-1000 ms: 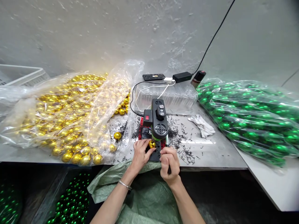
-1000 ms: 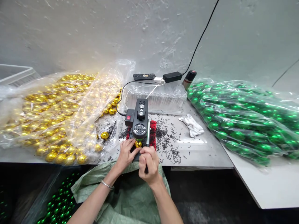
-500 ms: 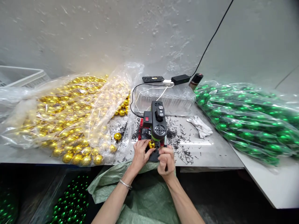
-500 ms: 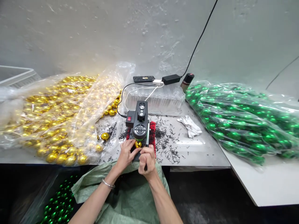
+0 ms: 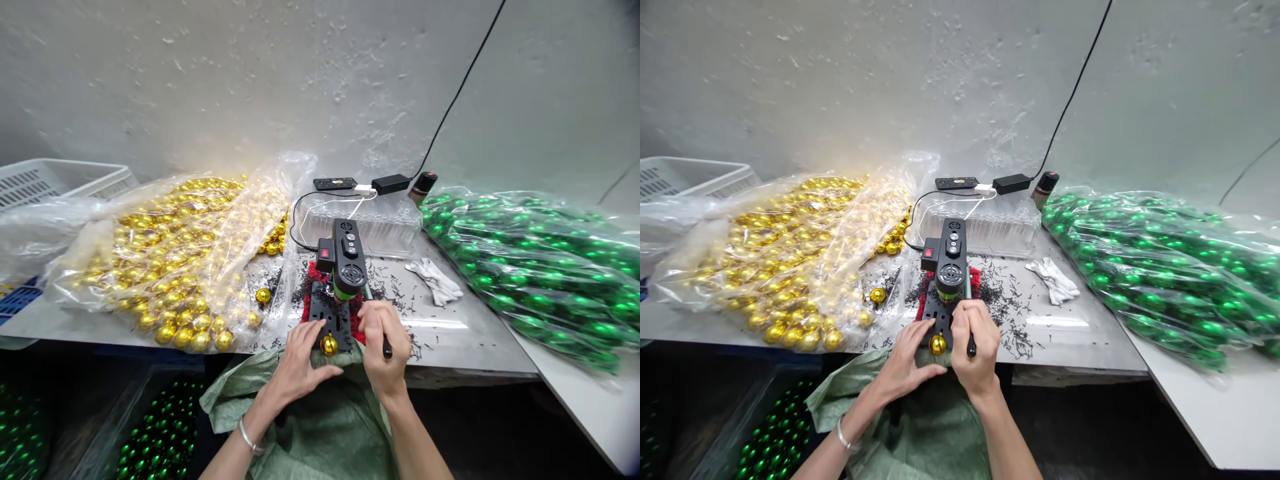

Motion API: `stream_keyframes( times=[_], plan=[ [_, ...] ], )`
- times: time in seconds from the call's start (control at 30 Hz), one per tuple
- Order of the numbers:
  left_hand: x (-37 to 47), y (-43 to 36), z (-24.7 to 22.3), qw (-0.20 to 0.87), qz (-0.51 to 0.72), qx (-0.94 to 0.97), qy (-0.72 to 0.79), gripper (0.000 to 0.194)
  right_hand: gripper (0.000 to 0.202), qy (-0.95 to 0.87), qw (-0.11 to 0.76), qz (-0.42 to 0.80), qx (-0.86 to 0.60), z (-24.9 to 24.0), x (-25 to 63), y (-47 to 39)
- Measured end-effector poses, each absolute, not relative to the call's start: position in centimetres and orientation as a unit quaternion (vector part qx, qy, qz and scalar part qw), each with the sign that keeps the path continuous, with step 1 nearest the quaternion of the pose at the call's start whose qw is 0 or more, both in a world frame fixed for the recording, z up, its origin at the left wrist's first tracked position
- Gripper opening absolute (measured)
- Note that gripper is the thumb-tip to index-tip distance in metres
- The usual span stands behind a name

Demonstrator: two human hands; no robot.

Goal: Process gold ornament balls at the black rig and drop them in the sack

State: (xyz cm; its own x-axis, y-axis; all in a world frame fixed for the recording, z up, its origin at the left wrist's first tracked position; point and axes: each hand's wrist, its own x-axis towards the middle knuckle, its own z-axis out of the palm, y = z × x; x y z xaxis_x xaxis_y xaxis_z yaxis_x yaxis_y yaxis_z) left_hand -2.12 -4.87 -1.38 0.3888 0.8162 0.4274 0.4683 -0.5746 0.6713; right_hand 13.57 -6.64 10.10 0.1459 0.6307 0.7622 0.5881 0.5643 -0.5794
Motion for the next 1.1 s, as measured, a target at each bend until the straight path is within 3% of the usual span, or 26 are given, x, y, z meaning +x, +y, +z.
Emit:
stream_keyframes(
  times=[0.07, 0.2, 0.4, 0.47, 0.63, 0.7, 1.1],
  plan=[
    [-3.8, -4.4, -0.1, 0.186, 0.389, 0.798, 0.421, 0.071, 0.025, -0.651, 0.599, 0.012, -0.465, 9.3, 13.4, -6.7],
    [-6.7, 0.0, 1.9, 0.090, 0.402, 0.705, 0.578, 0.030, 0.026, -0.645, 0.608, 0.011, -0.463, 8.4, 13.1, -6.8],
    [-8.5, 3.6, 1.8, 0.139, 0.358, 0.671, 0.634, 0.025, 0.024, -0.661, 0.593, 0.005, -0.460, 8.6, 13.5, -6.9],
    [-8.1, 3.1, 1.9, 0.199, 0.375, 0.668, 0.612, 0.029, 0.024, -0.665, 0.588, 0.006, -0.461, 8.5, 13.5, -7.0],
    [-4.3, 0.3, 0.7, 0.561, 0.449, 0.519, 0.464, 0.045, 0.024, -0.664, 0.587, -0.003, -0.463, 8.5, 13.5, -6.9],
    [-2.3, -0.5, -0.3, 0.598, 0.440, 0.493, 0.453, 0.043, 0.024, -0.666, 0.585, -0.006, -0.464, 8.5, 13.5, -7.0],
    [1.0, -0.5, -2.2, 0.277, 0.412, 0.711, 0.498, 0.032, 0.023, -0.667, 0.583, 0.001, -0.465, 8.2, 13.6, -7.1]
  ],
)
